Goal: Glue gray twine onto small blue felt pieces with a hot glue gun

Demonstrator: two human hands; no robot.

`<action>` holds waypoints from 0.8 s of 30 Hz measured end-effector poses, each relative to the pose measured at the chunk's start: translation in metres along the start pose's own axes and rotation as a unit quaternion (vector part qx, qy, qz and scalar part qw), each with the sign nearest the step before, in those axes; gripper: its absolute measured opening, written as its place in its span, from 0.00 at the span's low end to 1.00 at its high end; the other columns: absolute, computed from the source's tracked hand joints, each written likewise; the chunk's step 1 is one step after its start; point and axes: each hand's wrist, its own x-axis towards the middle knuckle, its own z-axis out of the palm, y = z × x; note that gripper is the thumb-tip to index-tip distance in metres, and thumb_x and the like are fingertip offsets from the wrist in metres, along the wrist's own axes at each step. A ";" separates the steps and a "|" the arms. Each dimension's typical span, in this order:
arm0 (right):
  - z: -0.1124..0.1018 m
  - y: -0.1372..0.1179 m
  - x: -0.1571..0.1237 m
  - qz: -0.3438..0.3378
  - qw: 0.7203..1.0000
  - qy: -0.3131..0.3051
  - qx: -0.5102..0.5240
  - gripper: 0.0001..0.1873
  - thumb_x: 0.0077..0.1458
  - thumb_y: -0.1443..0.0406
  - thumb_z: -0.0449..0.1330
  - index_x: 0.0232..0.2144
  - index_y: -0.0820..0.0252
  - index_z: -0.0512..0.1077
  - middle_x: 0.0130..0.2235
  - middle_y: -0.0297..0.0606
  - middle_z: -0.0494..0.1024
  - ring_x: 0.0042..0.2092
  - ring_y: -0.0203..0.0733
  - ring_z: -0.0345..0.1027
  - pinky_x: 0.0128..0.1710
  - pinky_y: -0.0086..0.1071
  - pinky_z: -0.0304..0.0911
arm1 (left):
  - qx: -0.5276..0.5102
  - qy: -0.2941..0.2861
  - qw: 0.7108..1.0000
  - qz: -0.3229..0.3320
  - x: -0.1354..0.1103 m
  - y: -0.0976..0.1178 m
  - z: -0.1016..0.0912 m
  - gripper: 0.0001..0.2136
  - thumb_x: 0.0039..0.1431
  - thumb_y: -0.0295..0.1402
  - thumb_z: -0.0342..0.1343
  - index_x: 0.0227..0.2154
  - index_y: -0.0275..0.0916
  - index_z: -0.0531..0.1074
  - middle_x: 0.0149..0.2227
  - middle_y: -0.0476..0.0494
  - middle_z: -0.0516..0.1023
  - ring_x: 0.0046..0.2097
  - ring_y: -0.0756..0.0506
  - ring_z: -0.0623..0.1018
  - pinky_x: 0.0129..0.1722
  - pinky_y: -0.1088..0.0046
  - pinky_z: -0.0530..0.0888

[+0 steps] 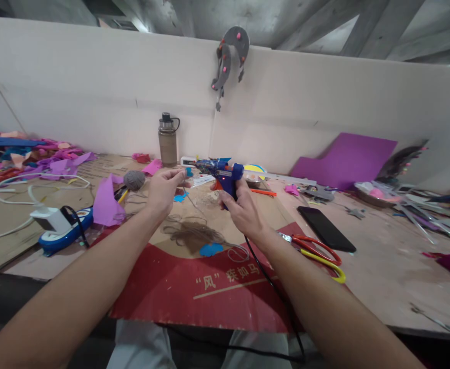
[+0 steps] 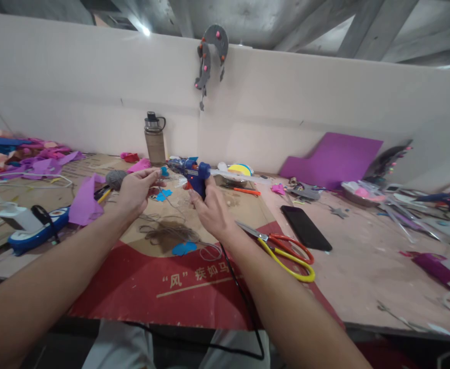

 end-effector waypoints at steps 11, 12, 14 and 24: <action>0.001 -0.005 -0.003 0.010 0.999 -0.030 -0.029 0.13 0.58 0.66 0.52 0.47 0.56 0.63 0.41 0.41 0.76 0.39 0.44 0.70 0.41 0.40 0.66 | 0.035 0.018 0.999 0.020 -0.004 0.005 0.003 0.12 0.45 0.39 0.66 0.28 0.35 0.76 0.26 0.46 0.77 0.24 0.51 0.76 0.18 0.79 0.62; 0.001 -0.005 -0.003 0.013 0.999 -0.031 -0.029 0.13 0.58 0.66 0.52 0.47 0.56 0.62 0.41 0.41 0.76 0.39 0.44 0.70 0.41 0.40 0.66 | 0.039 0.016 0.999 0.025 -0.004 0.005 0.003 0.12 0.45 0.40 0.66 0.28 0.35 0.76 0.27 0.45 0.77 0.24 0.51 0.76 0.18 0.79 0.62; 0.002 -0.006 -0.003 0.017 0.999 -0.031 -0.032 0.13 0.58 0.66 0.52 0.47 0.57 0.62 0.41 0.42 0.76 0.40 0.44 0.70 0.41 0.40 0.66 | 0.046 0.014 0.998 0.033 -0.004 0.004 0.002 0.13 0.46 0.40 0.66 0.29 0.36 0.77 0.27 0.45 0.78 0.24 0.51 0.76 0.19 0.79 0.63; 0.001 -0.011 -0.006 0.016 0.998 -0.023 -0.056 0.12 0.58 0.66 0.51 0.46 0.57 0.63 0.41 0.43 0.75 0.41 0.45 0.70 0.43 0.41 0.65 | 0.071 0.015 0.996 0.055 -0.006 0.005 0.002 0.11 0.48 0.38 0.64 0.31 0.35 0.78 0.27 0.45 0.79 0.25 0.51 0.76 0.20 0.79 0.64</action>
